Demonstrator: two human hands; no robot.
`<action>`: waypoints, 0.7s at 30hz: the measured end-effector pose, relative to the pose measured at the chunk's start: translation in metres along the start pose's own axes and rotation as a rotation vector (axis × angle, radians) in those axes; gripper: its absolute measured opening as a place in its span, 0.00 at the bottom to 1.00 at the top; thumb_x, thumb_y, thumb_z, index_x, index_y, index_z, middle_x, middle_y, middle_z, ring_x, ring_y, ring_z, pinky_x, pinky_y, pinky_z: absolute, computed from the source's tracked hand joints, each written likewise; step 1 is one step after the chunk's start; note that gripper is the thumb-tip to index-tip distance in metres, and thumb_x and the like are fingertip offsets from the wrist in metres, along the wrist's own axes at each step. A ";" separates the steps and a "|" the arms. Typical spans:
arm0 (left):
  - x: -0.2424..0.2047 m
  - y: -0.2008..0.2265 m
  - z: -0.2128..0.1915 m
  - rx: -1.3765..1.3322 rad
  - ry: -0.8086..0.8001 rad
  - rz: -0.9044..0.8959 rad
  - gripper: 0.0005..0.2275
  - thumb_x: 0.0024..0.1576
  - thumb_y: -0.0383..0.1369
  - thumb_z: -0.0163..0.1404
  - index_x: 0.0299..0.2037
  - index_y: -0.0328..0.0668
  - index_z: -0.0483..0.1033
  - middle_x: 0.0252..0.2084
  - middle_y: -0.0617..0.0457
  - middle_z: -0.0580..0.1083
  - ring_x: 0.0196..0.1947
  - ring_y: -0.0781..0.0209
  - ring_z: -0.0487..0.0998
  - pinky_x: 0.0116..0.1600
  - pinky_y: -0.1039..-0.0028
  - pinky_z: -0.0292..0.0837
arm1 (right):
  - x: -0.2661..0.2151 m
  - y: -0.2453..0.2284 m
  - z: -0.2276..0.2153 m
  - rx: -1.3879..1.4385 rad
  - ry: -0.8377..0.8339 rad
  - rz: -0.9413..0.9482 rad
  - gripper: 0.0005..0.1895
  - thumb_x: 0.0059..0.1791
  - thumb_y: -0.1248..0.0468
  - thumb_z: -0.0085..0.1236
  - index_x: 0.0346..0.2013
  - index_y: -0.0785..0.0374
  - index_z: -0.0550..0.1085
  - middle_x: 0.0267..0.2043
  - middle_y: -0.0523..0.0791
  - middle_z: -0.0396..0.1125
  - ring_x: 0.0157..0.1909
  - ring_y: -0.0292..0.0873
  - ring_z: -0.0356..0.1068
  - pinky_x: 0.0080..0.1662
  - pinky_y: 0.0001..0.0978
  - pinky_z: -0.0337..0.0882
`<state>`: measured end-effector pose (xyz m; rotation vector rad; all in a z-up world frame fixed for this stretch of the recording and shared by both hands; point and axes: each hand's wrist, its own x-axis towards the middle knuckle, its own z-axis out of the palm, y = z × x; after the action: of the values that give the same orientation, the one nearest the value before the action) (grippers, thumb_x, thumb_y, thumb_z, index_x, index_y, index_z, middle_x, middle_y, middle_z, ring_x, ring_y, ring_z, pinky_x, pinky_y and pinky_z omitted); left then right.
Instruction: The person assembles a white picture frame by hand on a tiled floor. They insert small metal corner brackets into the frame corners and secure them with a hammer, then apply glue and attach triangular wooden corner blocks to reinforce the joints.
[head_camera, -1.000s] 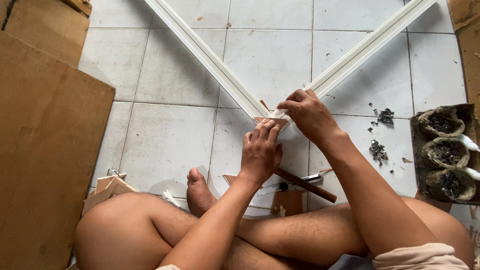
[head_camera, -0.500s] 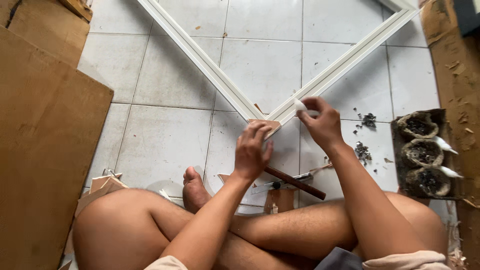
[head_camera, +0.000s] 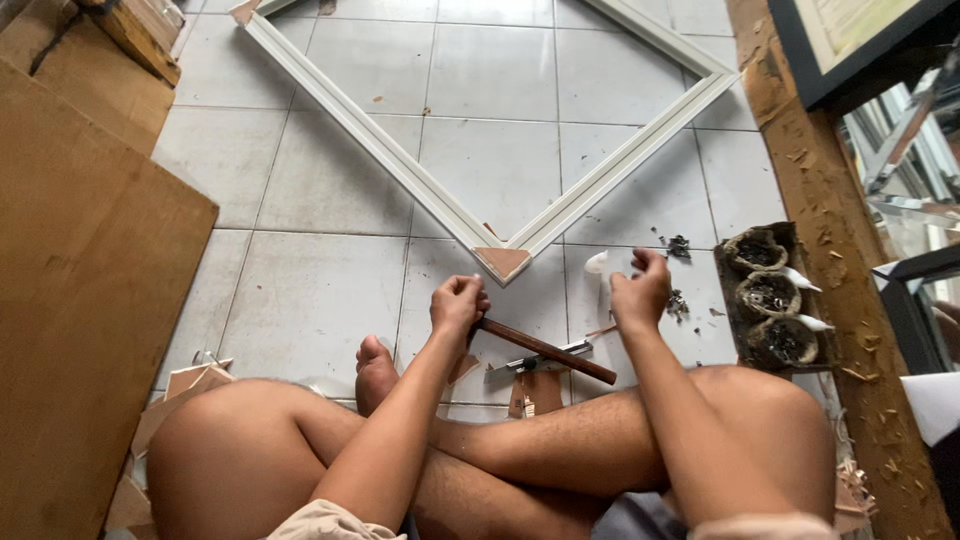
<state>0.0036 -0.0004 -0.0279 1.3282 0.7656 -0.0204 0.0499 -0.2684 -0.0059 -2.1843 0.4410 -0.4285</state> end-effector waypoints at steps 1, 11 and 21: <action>-0.014 0.016 0.000 -0.002 -0.008 0.002 0.06 0.55 0.37 0.59 0.31 0.47 0.79 0.24 0.51 0.77 0.23 0.65 0.81 0.23 0.83 0.76 | -0.024 -0.020 -0.014 -0.002 0.008 -0.001 0.28 0.38 0.73 0.61 0.54 0.60 0.74 0.46 0.52 0.72 0.45 0.55 0.75 0.47 0.44 0.76; -0.035 0.043 0.008 0.867 -0.142 0.435 0.15 0.56 0.49 0.56 0.37 0.47 0.81 0.32 0.48 0.81 0.42 0.41 0.83 0.47 0.51 0.78 | -0.107 -0.055 -0.022 -0.306 -0.701 -0.094 0.10 0.47 0.53 0.62 0.42 0.47 0.81 0.33 0.42 0.77 0.43 0.46 0.79 0.45 0.39 0.77; -0.024 0.034 -0.002 0.122 0.011 0.041 0.14 0.66 0.29 0.38 0.55 0.37 0.75 0.44 0.42 0.81 0.37 0.56 0.84 0.37 0.74 0.84 | -0.070 -0.104 0.003 0.540 -0.839 0.635 0.32 0.61 0.52 0.34 0.73 0.73 0.55 0.70 0.66 0.57 0.66 0.66 0.65 0.61 0.62 0.69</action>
<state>-0.0010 0.0007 0.0139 1.4611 0.7560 -0.0272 0.0063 -0.1740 0.0645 -1.4102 0.4394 0.6356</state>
